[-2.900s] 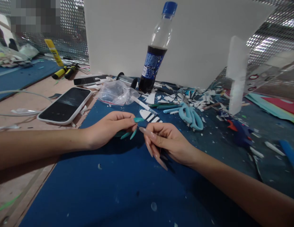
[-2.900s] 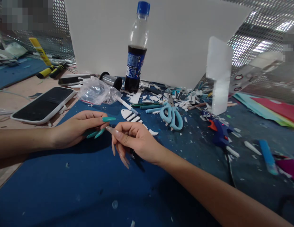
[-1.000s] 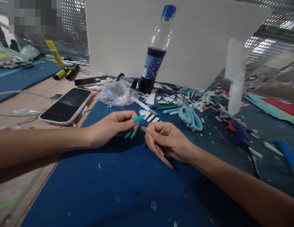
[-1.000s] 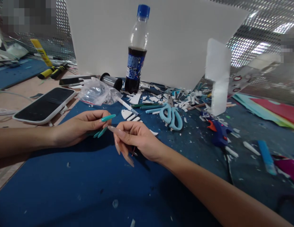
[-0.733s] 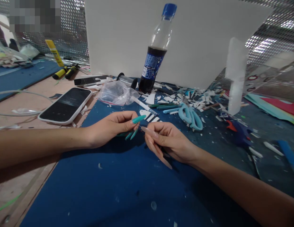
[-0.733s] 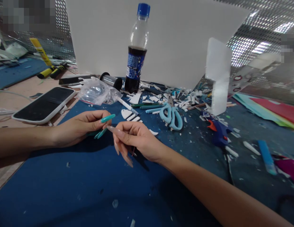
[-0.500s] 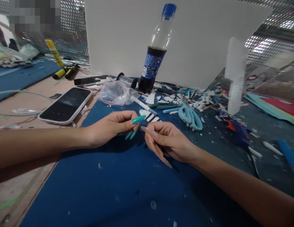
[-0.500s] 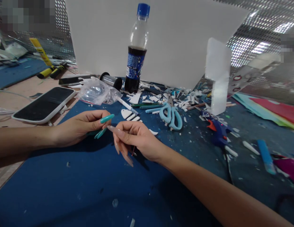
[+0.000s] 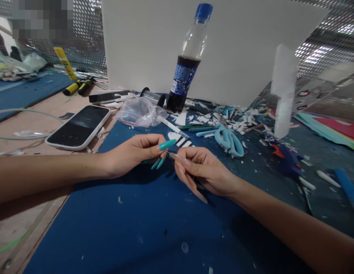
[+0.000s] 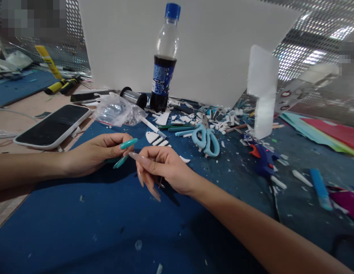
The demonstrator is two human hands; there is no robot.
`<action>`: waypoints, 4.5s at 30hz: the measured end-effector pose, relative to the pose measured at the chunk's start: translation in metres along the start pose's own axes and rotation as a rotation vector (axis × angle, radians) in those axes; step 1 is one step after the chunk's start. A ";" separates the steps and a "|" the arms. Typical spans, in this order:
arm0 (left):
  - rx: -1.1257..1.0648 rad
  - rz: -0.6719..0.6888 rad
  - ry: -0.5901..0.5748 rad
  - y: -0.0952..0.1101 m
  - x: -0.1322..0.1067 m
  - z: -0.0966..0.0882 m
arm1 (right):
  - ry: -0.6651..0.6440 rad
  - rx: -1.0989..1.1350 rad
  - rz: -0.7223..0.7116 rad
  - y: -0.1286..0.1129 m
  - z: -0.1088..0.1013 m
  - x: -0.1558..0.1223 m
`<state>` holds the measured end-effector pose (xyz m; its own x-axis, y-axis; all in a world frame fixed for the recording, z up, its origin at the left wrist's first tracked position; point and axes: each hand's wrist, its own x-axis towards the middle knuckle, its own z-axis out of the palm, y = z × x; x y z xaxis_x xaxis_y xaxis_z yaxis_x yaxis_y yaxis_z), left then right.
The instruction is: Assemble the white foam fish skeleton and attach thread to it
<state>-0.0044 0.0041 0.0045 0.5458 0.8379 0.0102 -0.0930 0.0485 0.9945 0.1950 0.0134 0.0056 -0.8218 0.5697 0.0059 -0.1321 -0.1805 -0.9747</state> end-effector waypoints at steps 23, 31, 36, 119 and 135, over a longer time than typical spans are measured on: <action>-0.012 0.011 -0.004 0.001 0.000 0.000 | 0.015 0.030 0.004 0.000 0.002 -0.001; 0.015 0.002 0.011 0.002 0.000 0.001 | 0.008 -0.006 -0.001 -0.001 0.001 0.000; 0.012 0.000 -0.006 0.002 0.000 0.001 | 0.009 -0.019 0.001 0.000 0.000 0.000; 0.939 0.545 -0.066 0.008 -0.018 0.010 | 0.121 -0.614 -0.106 0.000 0.020 -0.007; 0.799 0.396 0.246 0.007 -0.013 0.009 | 0.329 -0.207 -0.072 0.001 0.017 -0.001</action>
<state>-0.0046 -0.0116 0.0122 0.3960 0.8098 0.4329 0.4172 -0.5787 0.7008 0.1861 -0.0007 0.0080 -0.5887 0.8075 0.0369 -0.0408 0.0159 -0.9990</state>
